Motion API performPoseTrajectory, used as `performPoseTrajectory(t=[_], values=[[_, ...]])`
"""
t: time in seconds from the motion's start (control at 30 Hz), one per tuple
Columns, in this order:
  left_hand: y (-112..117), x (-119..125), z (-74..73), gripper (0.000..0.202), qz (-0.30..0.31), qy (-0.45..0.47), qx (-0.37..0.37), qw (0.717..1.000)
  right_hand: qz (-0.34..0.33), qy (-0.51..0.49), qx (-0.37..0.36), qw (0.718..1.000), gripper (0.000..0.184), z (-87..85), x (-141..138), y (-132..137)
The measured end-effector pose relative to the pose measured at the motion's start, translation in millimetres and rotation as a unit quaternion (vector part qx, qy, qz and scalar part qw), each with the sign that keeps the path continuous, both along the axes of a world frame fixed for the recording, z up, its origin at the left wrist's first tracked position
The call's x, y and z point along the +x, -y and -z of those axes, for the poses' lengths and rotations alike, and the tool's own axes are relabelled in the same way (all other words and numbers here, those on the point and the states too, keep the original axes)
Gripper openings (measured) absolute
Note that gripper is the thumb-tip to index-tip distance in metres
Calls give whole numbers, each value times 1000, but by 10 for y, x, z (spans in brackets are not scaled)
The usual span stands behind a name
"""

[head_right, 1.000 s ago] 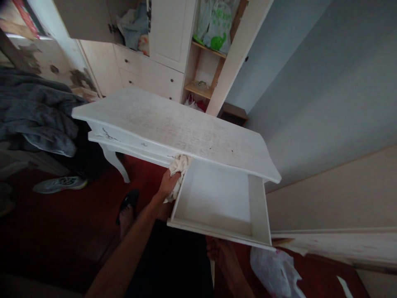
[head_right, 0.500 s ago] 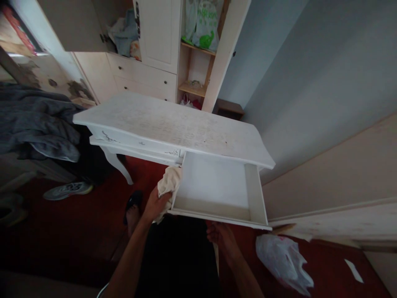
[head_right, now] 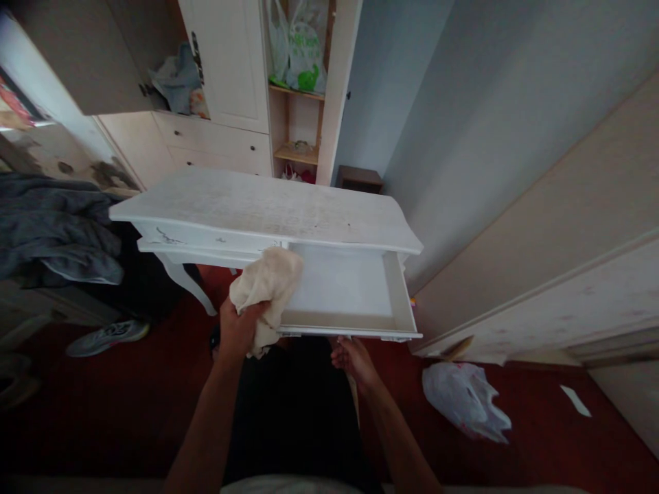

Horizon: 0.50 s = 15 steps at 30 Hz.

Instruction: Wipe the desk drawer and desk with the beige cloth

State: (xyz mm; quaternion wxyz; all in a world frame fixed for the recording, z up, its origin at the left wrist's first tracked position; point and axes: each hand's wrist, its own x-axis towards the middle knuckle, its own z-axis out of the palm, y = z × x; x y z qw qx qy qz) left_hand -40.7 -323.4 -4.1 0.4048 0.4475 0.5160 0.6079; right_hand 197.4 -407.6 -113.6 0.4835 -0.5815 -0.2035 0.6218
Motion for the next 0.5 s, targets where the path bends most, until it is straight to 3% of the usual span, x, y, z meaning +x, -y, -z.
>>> performPoseTrajectory(t=[0.3, 0.4, 0.5], values=[[452, -507, 62, 43, -194, -76, -35, 977, 16, 2, 44, 999, 47, -77, -30, 18], [548, -620, -3, 44, -222, -99, -32, 970, 4, 2, 42, 999, 44, -133, -24, 10], [570, -626, -22, 47, -211, -109, -32, 971, 4, 3, 40, 999, 43, -133, -29, -2]])
